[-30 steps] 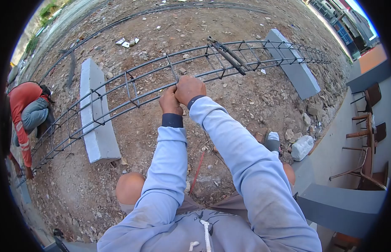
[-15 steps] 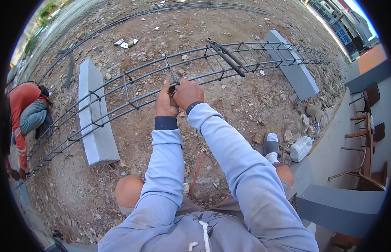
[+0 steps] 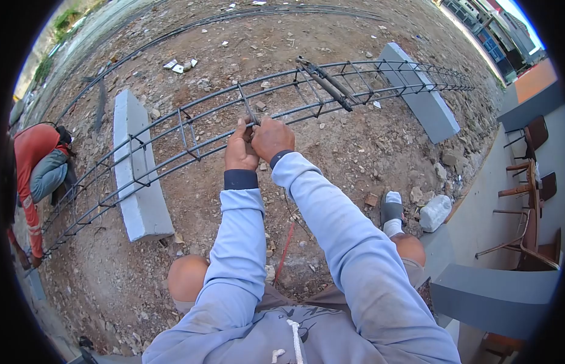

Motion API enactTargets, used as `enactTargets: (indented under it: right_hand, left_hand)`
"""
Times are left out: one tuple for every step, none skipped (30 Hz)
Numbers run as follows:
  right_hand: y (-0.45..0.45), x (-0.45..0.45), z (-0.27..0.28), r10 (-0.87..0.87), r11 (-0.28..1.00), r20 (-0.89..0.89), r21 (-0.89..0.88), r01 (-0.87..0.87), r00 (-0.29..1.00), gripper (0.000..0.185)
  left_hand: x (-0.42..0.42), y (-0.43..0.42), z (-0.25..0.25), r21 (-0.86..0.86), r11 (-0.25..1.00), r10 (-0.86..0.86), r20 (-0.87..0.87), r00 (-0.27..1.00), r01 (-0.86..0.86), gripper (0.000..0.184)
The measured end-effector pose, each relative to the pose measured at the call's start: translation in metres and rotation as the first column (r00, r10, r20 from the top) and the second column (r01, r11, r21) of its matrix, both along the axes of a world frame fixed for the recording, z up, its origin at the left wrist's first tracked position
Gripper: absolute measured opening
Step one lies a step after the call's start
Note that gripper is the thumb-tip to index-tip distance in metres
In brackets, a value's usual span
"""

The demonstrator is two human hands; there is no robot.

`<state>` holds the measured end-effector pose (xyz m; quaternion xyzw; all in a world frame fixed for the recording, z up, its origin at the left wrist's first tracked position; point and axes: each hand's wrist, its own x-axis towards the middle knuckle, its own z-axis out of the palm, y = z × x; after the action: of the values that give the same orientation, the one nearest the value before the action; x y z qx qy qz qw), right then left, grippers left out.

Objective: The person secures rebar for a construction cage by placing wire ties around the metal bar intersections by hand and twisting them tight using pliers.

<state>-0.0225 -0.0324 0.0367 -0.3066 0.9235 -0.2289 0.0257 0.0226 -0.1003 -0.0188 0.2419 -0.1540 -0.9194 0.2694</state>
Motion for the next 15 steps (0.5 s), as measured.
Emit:
enactTargets:
  right_hand:
    - [0.0, 0.0, 0.0, 0.001, 1.0, -0.001, -0.002, -0.001, 1.0, 0.027]
    - [0.0, 0.0, 0.0, -0.001, 1.0, 0.003, 0.001, 0.001, 1.0, 0.027]
    - [0.0, 0.0, 0.0, -0.003, 1.0, 0.007, 0.004, 0.003, 1.0, 0.027]
    - [-0.001, 0.0, 0.001, -0.005, 1.0, 0.012, 0.007, 0.005, 1.0, 0.027]
    - [-0.001, 0.0, 0.001, -0.003, 1.0, 0.014, 0.01, 0.003, 1.0, 0.028]
    - [-0.001, 0.0, 0.001, -0.002, 1.0, 0.016, 0.014, 0.002, 1.0, 0.028]
    - [-0.001, 0.0, 0.001, -0.002, 1.0, 0.017, 0.017, 0.002, 1.0, 0.028]
    - [-0.001, 0.0, 0.001, -0.004, 1.0, 0.015, 0.018, 0.004, 1.0, 0.028]
    - [-0.001, 0.0, 0.001, -0.005, 1.0, 0.012, 0.018, 0.005, 1.0, 0.028]
    - [-0.001, -0.001, 0.001, -0.007, 1.0, 0.009, 0.018, 0.007, 1.0, 0.028]
    - [-0.001, -0.001, 0.001, -0.005, 1.0, 0.007, 0.02, 0.005, 1.0, 0.028]
    - [0.0, 0.0, 0.001, -0.003, 1.0, 0.004, 0.023, 0.003, 1.0, 0.027]
    - [-0.001, 0.0, 0.002, 0.0, 1.0, 0.001, 0.025, 0.0, 1.0, 0.027]
    - [-0.001, 0.0, 0.002, 0.005, 1.0, -0.003, 0.022, -0.005, 1.0, 0.027]
    - [-0.001, 0.0, 0.001, 0.01, 1.0, -0.007, 0.021, -0.009, 1.0, 0.027]
  left_hand:
    - [-0.001, 0.0, 0.001, -0.002, 1.0, 0.004, 0.004, 1.0, -0.004, 0.026]
    - [-0.001, 0.001, 0.001, -0.004, 1.0, 0.009, 0.008, 1.0, -0.009, 0.026]
    - [-0.002, 0.001, 0.002, -0.007, 1.0, 0.013, 0.012, 1.0, -0.013, 0.027]
    - [-0.001, 0.002, 0.002, -0.002, 1.0, 0.013, 0.016, 1.0, -0.013, 0.027]
    - [-0.001, 0.002, 0.002, 0.001, 1.0, 0.012, 0.019, 1.0, -0.012, 0.027]
    - [-0.001, 0.002, 0.0, 0.004, 1.0, 0.012, 0.022, 1.0, -0.012, 0.028]
    - [-0.001, 0.001, -0.001, -0.007, 1.0, 0.0, 0.002, 1.0, 0.0, 0.029]
    - [0.0, 0.0, -0.003, -0.019, 1.0, -0.013, -0.017, 1.0, 0.013, 0.029]
    - [0.0, -0.001, -0.005, -0.032, 0.999, -0.026, -0.038, 0.999, 0.025, 0.03]
    - [-0.001, -0.002, -0.007, -0.014, 1.0, -0.019, -0.057, 0.998, 0.018, 0.03]
    - [-0.001, -0.002, -0.009, 0.004, 1.0, -0.012, -0.075, 0.997, 0.012, 0.03]
    - [-0.002, -0.001, -0.009, 0.024, 1.0, -0.004, -0.094, 0.996, 0.006, 0.03]
    - [-0.003, -0.001, -0.008, 0.035, 0.999, 0.015, -0.094, 0.995, -0.012, 0.029]
    - [-0.004, 0.0, -0.007, 0.047, 0.998, 0.034, -0.094, 0.995, -0.03, 0.029]
    - [-0.006, 0.001, -0.007, 0.059, 0.997, 0.053, -0.092, 0.994, -0.048, 0.029]
